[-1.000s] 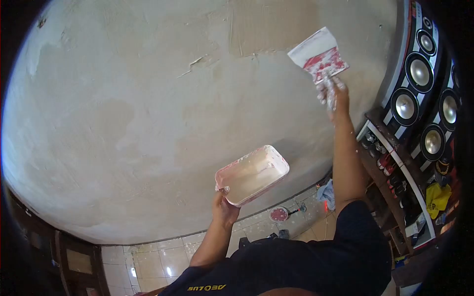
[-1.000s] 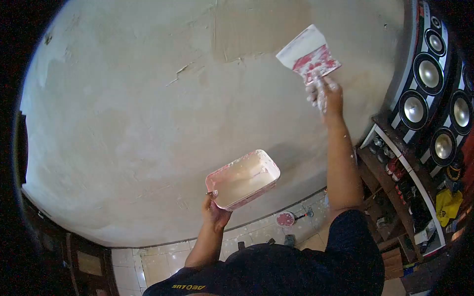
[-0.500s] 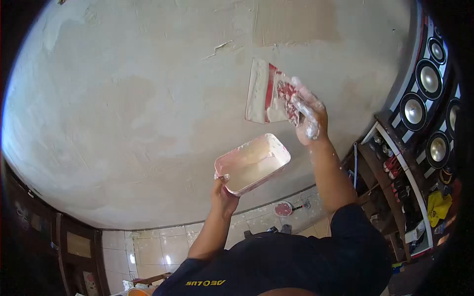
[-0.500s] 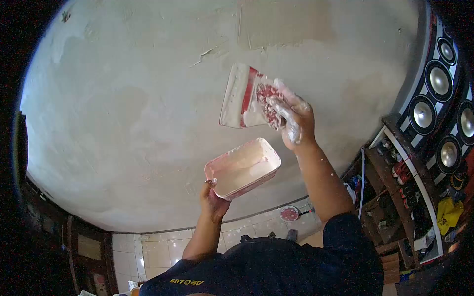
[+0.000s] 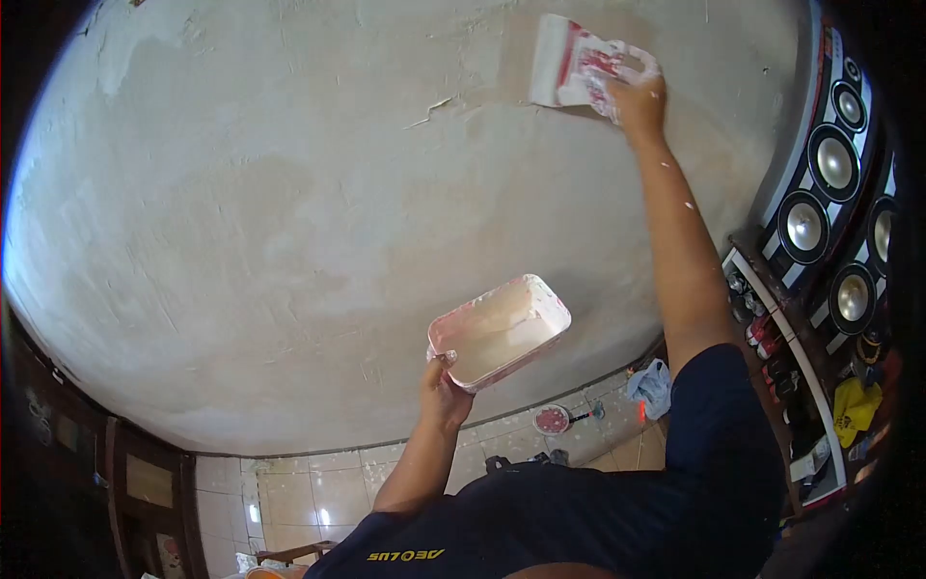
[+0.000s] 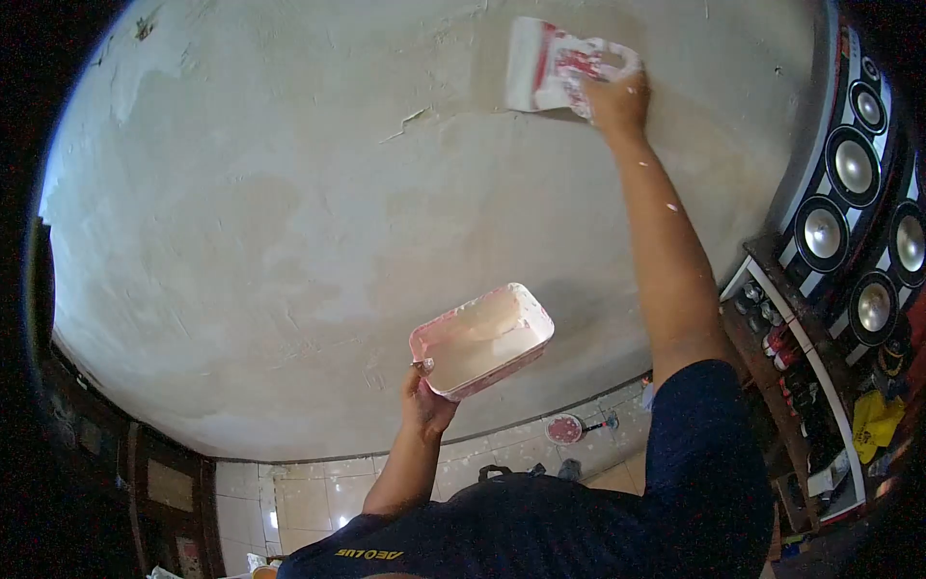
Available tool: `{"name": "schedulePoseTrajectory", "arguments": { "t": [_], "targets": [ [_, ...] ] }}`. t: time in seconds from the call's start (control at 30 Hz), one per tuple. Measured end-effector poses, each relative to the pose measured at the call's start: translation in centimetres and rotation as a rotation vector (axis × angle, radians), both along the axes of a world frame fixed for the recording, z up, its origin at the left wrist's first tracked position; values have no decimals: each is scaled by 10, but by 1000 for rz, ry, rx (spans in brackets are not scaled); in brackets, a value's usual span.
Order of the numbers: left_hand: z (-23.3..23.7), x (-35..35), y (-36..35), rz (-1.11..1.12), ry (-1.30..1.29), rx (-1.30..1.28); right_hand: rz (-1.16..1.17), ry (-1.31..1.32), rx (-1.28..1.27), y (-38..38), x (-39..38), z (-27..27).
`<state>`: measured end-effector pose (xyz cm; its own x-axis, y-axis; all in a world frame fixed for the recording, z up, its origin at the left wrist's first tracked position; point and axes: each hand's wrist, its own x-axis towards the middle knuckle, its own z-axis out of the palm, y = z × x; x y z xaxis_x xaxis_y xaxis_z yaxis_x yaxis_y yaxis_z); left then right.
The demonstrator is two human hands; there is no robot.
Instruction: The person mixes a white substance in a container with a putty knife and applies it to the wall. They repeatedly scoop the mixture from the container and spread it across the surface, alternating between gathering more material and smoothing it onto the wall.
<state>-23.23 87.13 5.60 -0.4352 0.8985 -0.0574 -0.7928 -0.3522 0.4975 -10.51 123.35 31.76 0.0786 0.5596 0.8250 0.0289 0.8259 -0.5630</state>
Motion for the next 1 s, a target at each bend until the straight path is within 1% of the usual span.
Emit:
{"name": "schedulePoseTrajectory", "arguments": {
  "t": [0.03,0.07,0.13,0.2,0.23,0.3,0.33,0.37,0.4,0.47,0.53,0.57,0.6,0.63,0.7,0.73,0.77,0.8,0.83,0.87,0.93,0.97,1.0],
  "targets": [
    [0,0,-1,1,-4,-1,136,19,-61,15,18,-5],
    [1,0,-1,-3,3,4,392,196,-219,-5,30,-2],
    [3,-1,-1,-2,7,20,536,231,-239,-15,38,0],
    [5,-1,-3,-5,32,6,664,241,-200,-17,16,-1],
    [4,-1,-5,-6,34,3,783,213,-151,-28,-3,3],
    [3,-2,-5,-9,25,9,580,71,-173,-81,-40,17],
    [3,-2,-5,-12,29,11,578,74,-169,-83,-50,19],
    [5,-1,-6,-5,63,-7,308,-92,-114,-79,-59,20],
    [6,-1,-5,4,97,-25,35,-254,-57,-71,-67,20],
    [3,-1,-4,24,93,-40,-200,-263,-66,14,-54,4],
    [2,0,-5,29,87,-58,-108,-172,-94,-14,-7,11],
    [-2,0,-8,29,82,-62,-18,-93,-184,-33,13,10],
    [-5,-1,-8,19,74,-50,70,-12,-269,-44,25,11],
    [-7,-2,-5,10,65,-32,70,-17,-262,-44,26,9],
    [-9,-2,-2,21,74,-30,423,166,-256,-41,21,4],
    [-10,-2,-3,28,90,-39,737,171,-212,-52,9,6],
    [-10,-2,-3,27,94,-38,696,103,-218,-68,-11,10],
    [-9,-1,-4,35,96,-34,504,-45,-77,-77,-31,11],
    [-10,-1,-4,41,98,-30,403,-163,-65,-58,-58,5],
    [-13,-2,-3,38,100,-25,399,-162,-61,-60,-64,1],
    [-20,-4,-2,34,95,-11,-24,-292,-83,-62,-71,-6],
    [-21,-6,-2,34,95,-8,-120,-298,-155,-48,-56,-10],
    [-22,-6,-1,31,94,-3,-134,-265,-150,-36,-35,-17]
  ]
}}
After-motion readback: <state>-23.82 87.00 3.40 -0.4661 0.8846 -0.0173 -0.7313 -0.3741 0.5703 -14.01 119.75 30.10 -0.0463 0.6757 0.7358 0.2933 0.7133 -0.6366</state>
